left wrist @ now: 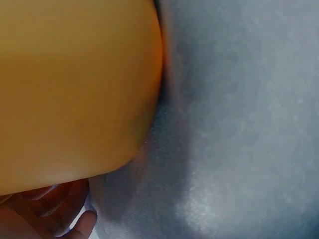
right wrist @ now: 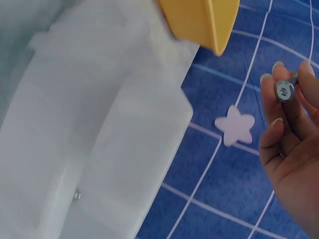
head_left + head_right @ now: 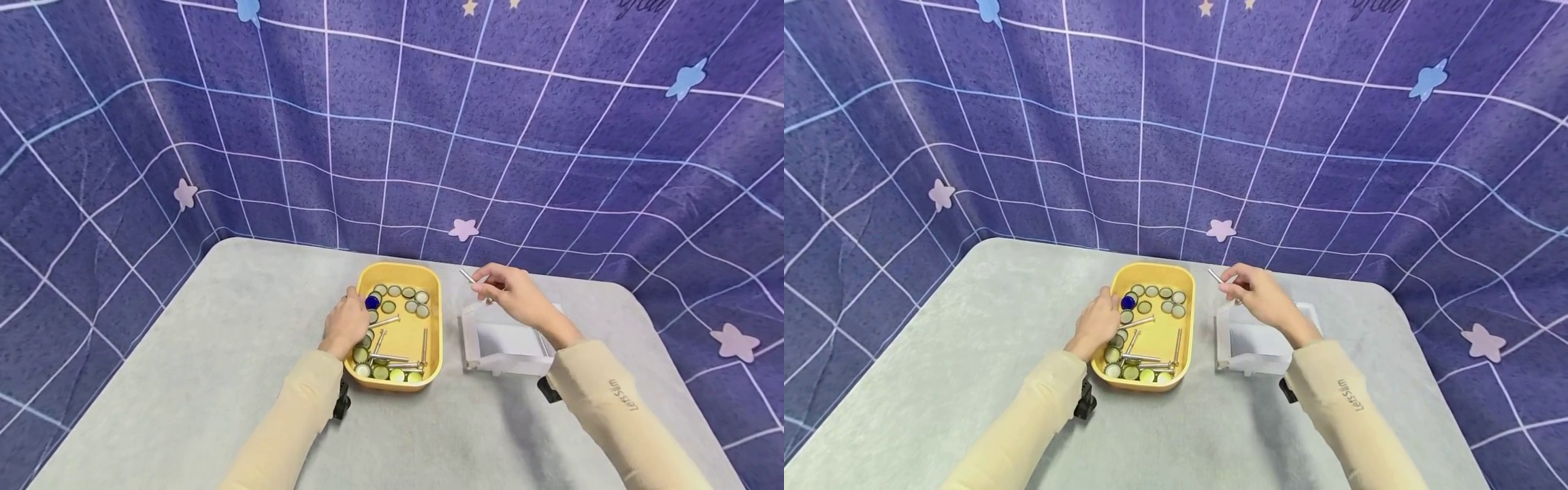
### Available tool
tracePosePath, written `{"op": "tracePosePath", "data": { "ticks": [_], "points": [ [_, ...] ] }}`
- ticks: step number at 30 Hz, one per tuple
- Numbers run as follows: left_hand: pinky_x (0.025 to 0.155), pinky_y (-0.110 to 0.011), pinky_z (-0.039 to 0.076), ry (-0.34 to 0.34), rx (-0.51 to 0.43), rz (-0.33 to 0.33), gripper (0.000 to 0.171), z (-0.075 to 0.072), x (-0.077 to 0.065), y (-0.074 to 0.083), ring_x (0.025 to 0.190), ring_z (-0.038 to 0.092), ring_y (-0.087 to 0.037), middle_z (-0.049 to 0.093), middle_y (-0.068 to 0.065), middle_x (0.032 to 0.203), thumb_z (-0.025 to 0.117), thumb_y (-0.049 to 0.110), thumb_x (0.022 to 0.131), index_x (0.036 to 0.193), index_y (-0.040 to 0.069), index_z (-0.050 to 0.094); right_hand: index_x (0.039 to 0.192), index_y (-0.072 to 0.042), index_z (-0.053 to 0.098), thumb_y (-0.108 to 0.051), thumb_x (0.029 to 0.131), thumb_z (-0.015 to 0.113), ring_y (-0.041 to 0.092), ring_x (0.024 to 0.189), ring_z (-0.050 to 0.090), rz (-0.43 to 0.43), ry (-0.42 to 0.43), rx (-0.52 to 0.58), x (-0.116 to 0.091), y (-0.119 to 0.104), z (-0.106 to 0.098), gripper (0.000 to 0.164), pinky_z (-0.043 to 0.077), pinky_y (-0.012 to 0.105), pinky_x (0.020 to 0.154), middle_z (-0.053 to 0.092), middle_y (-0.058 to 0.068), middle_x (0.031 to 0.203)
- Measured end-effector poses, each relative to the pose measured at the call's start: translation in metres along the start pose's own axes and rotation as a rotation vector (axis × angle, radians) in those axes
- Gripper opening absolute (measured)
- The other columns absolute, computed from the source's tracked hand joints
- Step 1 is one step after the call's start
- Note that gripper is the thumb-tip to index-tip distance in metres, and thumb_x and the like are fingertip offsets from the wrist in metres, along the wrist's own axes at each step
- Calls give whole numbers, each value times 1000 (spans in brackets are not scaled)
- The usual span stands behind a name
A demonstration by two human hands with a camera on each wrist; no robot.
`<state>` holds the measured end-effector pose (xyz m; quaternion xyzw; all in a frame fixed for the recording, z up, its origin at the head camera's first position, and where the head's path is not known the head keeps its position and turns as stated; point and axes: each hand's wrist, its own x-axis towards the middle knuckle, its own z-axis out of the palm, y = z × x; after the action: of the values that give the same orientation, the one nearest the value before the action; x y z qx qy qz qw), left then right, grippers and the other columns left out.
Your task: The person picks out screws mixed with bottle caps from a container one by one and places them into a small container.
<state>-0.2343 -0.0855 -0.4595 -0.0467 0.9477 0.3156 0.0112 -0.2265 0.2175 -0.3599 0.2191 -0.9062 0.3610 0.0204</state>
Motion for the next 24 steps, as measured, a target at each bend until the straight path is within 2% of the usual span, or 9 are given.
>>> {"op": "tracePosePath", "data": {
  "ticks": [11,19,24],
  "points": [
    [85,-53,50,-5,-3,-11,35,-1,1,-1,100,65,-40,62,-20,105,29,28,107,125,2,44,103,-2,67,-10,93,67,16,67,63,-17,-48,-146,-12,20,-20,13,48,24,64,70,3,72],
    [86,-54,50,-1,-2,-4,34,-1,1,0,101,65,-41,63,-20,106,29,29,107,122,2,44,98,-6,67,-8,90,69,4,61,57,-61,-84,-284,-23,32,-19,9,48,25,60,70,1,70],
    [85,-53,50,-3,-8,-6,34,1,1,-1,99,65,-40,63,-19,105,29,29,107,123,2,44,99,-6,66,-12,91,69,5,63,59,-75,-69,-346,-30,38,-17,11,51,31,63,71,0,71]
  ]
}}
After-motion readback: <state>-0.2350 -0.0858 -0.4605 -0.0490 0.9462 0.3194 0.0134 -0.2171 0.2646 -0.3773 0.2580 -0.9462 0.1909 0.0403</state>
